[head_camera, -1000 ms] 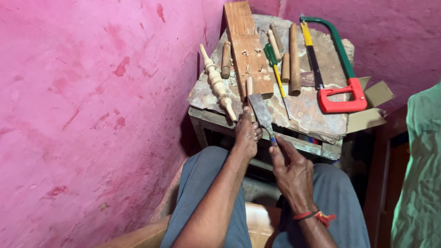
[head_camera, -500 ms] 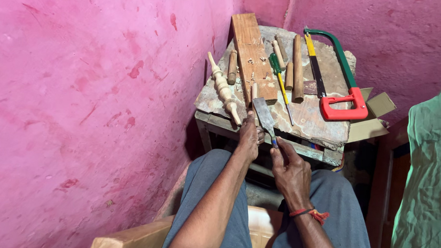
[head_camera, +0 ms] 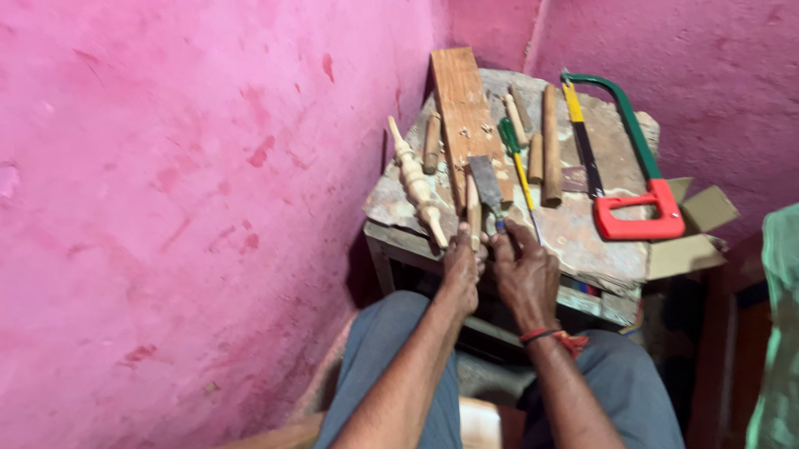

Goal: The person carves a small wooden piece using a chisel, holding it with the left hand and striking the chisel with the right. The person occasionally rotates the piece to work on different sides and inspects the carved surface.

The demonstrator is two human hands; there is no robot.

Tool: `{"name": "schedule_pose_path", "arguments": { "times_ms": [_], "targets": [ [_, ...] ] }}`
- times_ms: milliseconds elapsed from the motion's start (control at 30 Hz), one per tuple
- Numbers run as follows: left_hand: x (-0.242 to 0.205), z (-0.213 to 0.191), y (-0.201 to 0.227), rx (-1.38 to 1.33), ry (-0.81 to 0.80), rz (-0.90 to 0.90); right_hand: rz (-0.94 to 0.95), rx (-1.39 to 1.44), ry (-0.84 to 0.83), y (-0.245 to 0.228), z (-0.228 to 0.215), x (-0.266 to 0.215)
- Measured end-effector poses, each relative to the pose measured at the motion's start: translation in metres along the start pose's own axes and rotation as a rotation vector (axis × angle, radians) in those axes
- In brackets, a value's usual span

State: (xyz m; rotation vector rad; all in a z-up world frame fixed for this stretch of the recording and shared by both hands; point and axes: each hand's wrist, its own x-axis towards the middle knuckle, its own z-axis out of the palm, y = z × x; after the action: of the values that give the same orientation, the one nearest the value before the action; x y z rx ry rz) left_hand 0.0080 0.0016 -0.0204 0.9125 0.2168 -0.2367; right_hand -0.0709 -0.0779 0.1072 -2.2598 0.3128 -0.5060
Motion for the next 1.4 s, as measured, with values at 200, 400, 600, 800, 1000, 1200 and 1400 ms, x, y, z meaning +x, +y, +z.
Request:
{"name": "schedule_pose_path", "arguments": {
  "times_ms": [200,400,600,800,1000,1200,1400],
  "targets": [
    [0.002,-0.003,-0.006,-0.178,-0.048,-0.09,-0.018,-0.005,0.0,0.005,-0.018,-0.028],
    [-0.02,0.016,0.001,-0.214,0.056,-0.171,0.046,0.003,-0.046,0.001,-0.04,-0.068],
    [-0.026,0.015,0.019,0.002,0.05,-0.201,0.161,-0.007,-0.091,-0.004,-0.035,-0.06],
    [-0.012,0.009,0.003,-0.131,0.067,-0.14,0.208,-0.017,-0.127,-0.004,-0.043,-0.077],
    [-0.024,0.015,0.017,-0.069,0.035,-0.145,0.07,-0.012,-0.07,-0.002,-0.032,-0.063],
    [-0.023,0.016,0.013,-0.05,0.032,-0.124,0.023,0.001,-0.045,0.008,-0.022,-0.051],
    [-0.018,0.015,0.011,-0.039,0.003,-0.095,0.045,0.011,-0.052,0.008,-0.023,-0.048]
  ]
}}
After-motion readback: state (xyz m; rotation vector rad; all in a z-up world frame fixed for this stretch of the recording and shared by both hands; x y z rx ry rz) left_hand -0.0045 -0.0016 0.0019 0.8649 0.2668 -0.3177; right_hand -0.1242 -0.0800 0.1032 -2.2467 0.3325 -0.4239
